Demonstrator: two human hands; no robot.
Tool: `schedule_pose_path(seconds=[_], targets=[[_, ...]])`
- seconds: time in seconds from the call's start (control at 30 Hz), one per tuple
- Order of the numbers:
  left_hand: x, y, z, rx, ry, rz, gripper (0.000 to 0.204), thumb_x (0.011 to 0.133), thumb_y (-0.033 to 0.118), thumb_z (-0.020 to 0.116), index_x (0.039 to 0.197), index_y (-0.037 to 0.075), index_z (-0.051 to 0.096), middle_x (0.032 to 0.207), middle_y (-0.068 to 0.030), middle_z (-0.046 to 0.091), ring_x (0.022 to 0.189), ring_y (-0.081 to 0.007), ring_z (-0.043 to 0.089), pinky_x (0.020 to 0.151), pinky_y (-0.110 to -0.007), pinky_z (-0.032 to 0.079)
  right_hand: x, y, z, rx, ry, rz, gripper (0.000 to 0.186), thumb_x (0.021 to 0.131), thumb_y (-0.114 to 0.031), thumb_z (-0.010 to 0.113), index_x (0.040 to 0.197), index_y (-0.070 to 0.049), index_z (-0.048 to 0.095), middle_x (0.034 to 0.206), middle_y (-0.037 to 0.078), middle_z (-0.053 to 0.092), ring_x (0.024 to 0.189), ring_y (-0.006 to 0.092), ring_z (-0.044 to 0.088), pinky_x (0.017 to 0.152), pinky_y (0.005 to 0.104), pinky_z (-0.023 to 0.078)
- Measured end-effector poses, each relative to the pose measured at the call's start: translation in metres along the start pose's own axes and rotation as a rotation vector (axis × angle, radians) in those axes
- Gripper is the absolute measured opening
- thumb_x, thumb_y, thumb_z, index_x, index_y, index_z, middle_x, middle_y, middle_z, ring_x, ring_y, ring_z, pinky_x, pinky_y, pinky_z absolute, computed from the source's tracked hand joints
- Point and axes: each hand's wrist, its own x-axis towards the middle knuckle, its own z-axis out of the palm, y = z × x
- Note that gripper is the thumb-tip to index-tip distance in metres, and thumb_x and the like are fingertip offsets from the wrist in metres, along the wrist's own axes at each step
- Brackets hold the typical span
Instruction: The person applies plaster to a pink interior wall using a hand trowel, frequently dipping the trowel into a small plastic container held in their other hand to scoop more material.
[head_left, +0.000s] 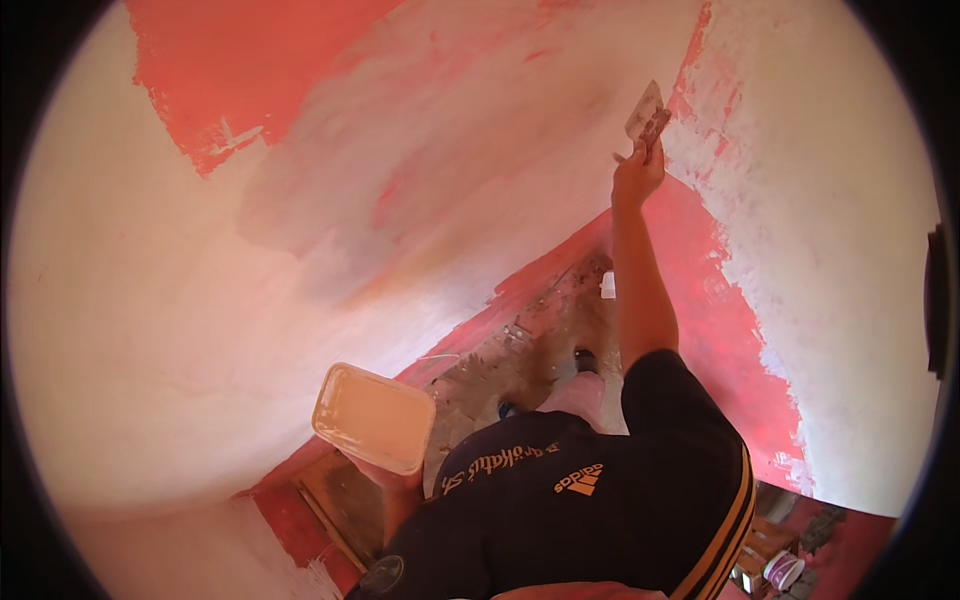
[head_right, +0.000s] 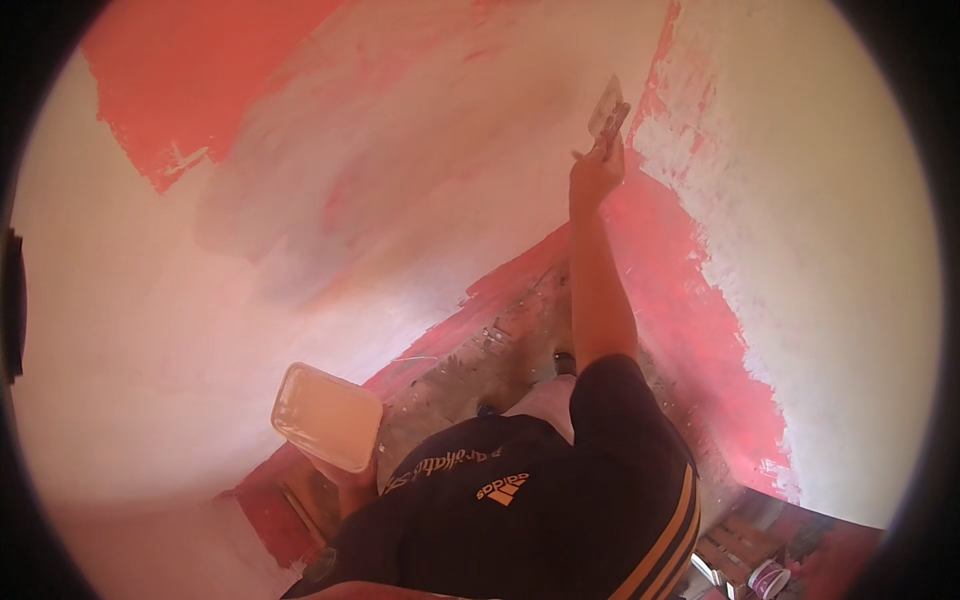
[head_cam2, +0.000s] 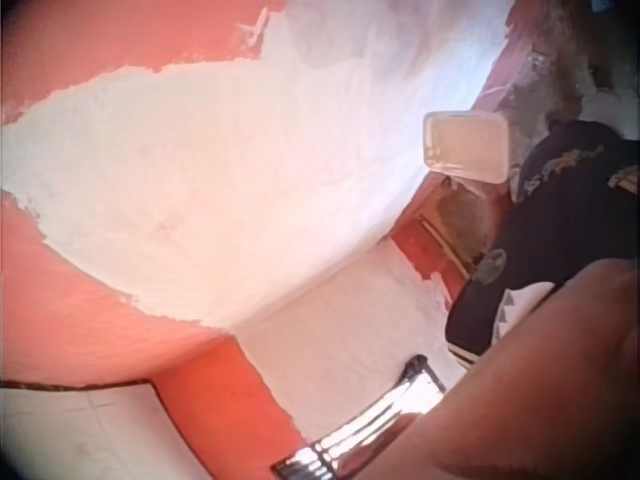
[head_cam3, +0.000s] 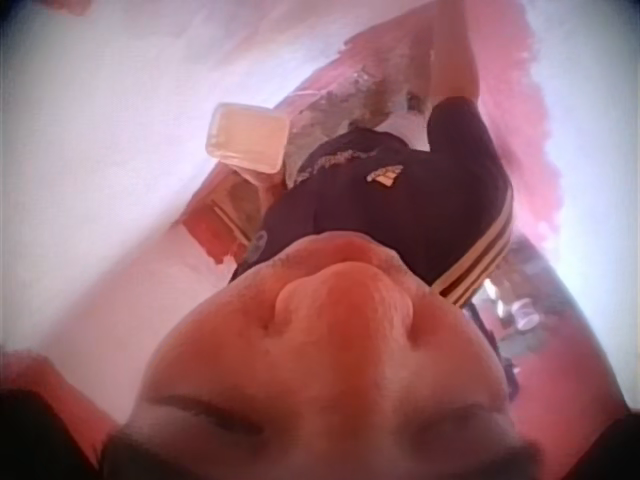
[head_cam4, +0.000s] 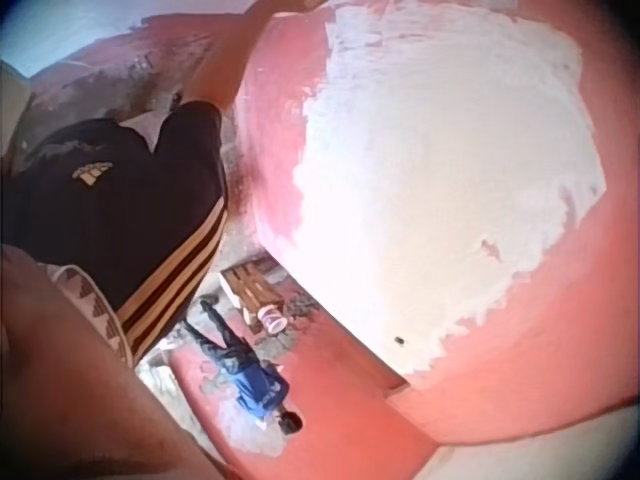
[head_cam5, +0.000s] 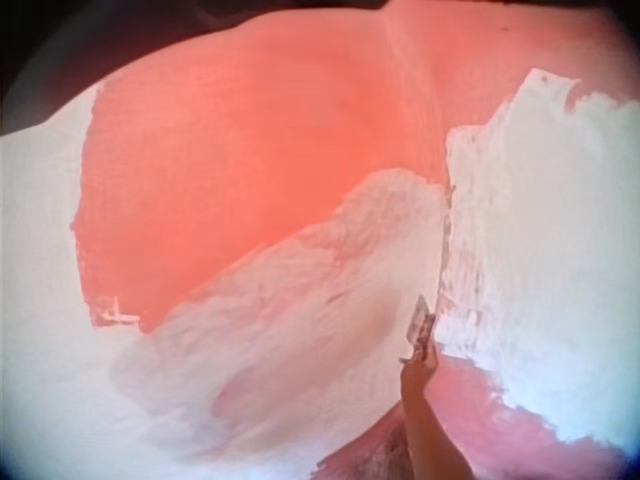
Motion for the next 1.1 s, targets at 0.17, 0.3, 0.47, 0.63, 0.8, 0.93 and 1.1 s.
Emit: schedule_pose_path(seconds=[0.17,0.3,0.47,0.63,0.8,0.93,1.1], targets=[[-0.005,-0.024,0.043,-0.05,-0.021,-0.042,0.064,0.102,0.065,0.037,0.143,0.016,0.049,0.133,-0.0007,0.058,0.119,-0.0206,0.058,0.099,-0.039,0.05,-0.055,0.038,0.026,-0.06,-0.257,-0.109,0.042,0.104,-0.008,0.042,0.143,-0.003,0.054,0.121,0.011,0.069,0.094,0.0125,0.068,0.061,0.0257,0.056],[0.003,-0.056,0.072,0.047,0.027,-0.007,0.063,0.103,0.064,0.036,0.143,0.016,0.048,0.133,-0.0008,0.058,0.12,-0.0211,0.058,0.1,-0.04,0.05,-0.191,0.013,0.023,-0.14,-0.555,-0.444,0.04,0.102,-0.004,0.042,0.14,0.004,0.055,0.137,0.019,0.062,0.102,0.0251,0.073,0.071,0.0296,0.057],[0.004,-0.1,0.151,-0.083,0.088,-0.036,0.059,0.103,0.058,0.042,0.142,0.015,0.047,0.132,-0.0052,0.056,0.119,-0.026,0.058,0.096,-0.049,0.052,-0.177,-0.039,-0.033,0.164,-1.016,0.048,0.036,0.104,-0.01,0.046,0.137,0.003,0.056,0.133,0.017,0.064,0.109,0.0223,0.069,0.073,0.0287,0.061],[-0.004,-0.182,0.225,-0.232,0.222,-0.054,0.056,0.103,0.053,0.047,0.141,0.012,0.046,0.129,-0.0084,0.056,0.114,-0.0287,0.06,0.092,-0.054,0.056,-0.001,-0.006,-0.109,0.17,-0.748,0.59,0.029,0.103,-0.015,0.057,0.129,-0.003,0.059,0.111,0.008,0.066,0.084,0.0182,0.069,0.073,0.0343,0.062],[0.001,-0.298,0.318,-0.24,-0.045,-0.021,0.052,0.106,0.048,0.041,0.142,0.009,0.046,0.131,-0.0077,0.058,0.116,-0.0251,0.06,0.095,-0.043,0.054,0.231,-0.002,-0.187,0.561,-0.722,0.737,0.03,0.097,-0.003,0.058,0.127,-0.006,0.054,0.109,0.007,0.066,0.093,0.0195,0.068,0.072,0.0395,0.062],[0.021,-0.322,0.408,-0.175,-0.055,-0.02,0.049,0.108,0.043,0.041,0.144,0.01,0.045,0.13,-0.0075,0.058,0.116,-0.0236,0.06,0.094,-0.039,0.054,0.299,-0.011,-0.19,0.469,-0.638,0.735,0.036,0.1,-0.006,0.056,0.135,-0.006,0.051,0.116,0.005,0.065,0.099,0.0173,0.066,0.08,0.0348,0.058],[0.051,-0.402,0.408,-0.204,-0.144,-0.083,0.05,0.108,0.043,0.04,0.145,0.009,0.044,0.132,-0.0086,0.058,0.118,-0.0258,0.061,0.095,-0.044,0.056,0.318,-0.035,-0.189,0.405,-0.64,0.613,0.041,0.102,-0.01,0.055,0.142,-0.005,0.047,0.119,0.003,0.064,0.099,0.0146,0.064,0.083,0.0284,0.053]])
